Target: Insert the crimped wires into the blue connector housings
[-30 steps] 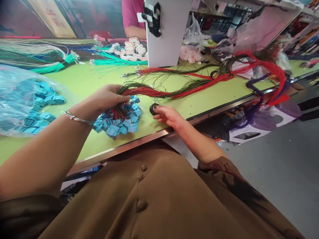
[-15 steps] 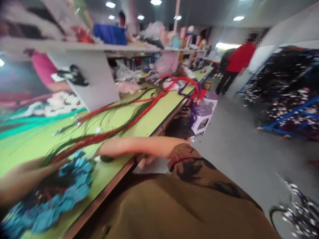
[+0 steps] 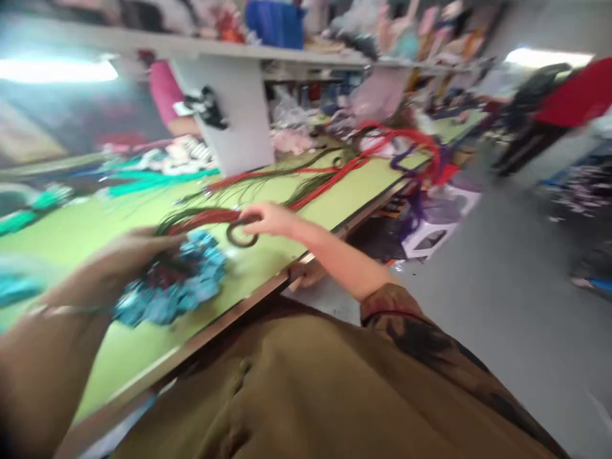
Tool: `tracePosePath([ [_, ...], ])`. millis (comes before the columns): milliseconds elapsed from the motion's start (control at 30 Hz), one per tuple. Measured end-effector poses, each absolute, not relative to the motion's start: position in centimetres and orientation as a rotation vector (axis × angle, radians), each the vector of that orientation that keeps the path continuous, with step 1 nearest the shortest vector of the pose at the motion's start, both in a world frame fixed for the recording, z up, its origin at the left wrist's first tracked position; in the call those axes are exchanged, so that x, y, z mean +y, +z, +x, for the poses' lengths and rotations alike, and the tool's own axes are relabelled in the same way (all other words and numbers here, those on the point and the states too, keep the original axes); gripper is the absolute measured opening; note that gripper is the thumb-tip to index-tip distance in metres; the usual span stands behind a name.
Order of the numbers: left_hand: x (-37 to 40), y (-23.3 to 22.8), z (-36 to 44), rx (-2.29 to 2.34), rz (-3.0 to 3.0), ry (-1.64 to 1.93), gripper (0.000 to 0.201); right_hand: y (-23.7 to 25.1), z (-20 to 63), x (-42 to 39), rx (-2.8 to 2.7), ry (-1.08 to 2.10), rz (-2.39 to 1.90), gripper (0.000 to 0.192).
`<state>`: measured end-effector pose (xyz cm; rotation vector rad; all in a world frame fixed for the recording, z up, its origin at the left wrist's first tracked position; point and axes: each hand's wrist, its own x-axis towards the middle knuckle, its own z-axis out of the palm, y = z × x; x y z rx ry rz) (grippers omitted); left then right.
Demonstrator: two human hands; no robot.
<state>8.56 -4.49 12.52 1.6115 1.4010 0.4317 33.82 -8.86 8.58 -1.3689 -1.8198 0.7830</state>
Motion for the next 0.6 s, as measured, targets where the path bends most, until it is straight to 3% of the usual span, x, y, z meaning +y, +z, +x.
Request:
tracePosePath([
  [133, -3.5, 11.8, 8.8, 1.249, 1.499, 0.573, 0.027, 6.9, 32.7, -8.8, -1.506, 0.864, -1.214, 0.036],
  [400, -3.7, 10.7, 7.6, 1.148, 1.634, 0.596, 0.027, 5.7, 27.8, -9.7, -1.602, 0.443, -1.172, 0.028],
  [600, -3.8, 11.1, 7.5, 1.229, 1.728, 0.530, 0.026, 3.9, 28.4, -8.9, -1.535, 0.549, -1.169, 0.036],
])
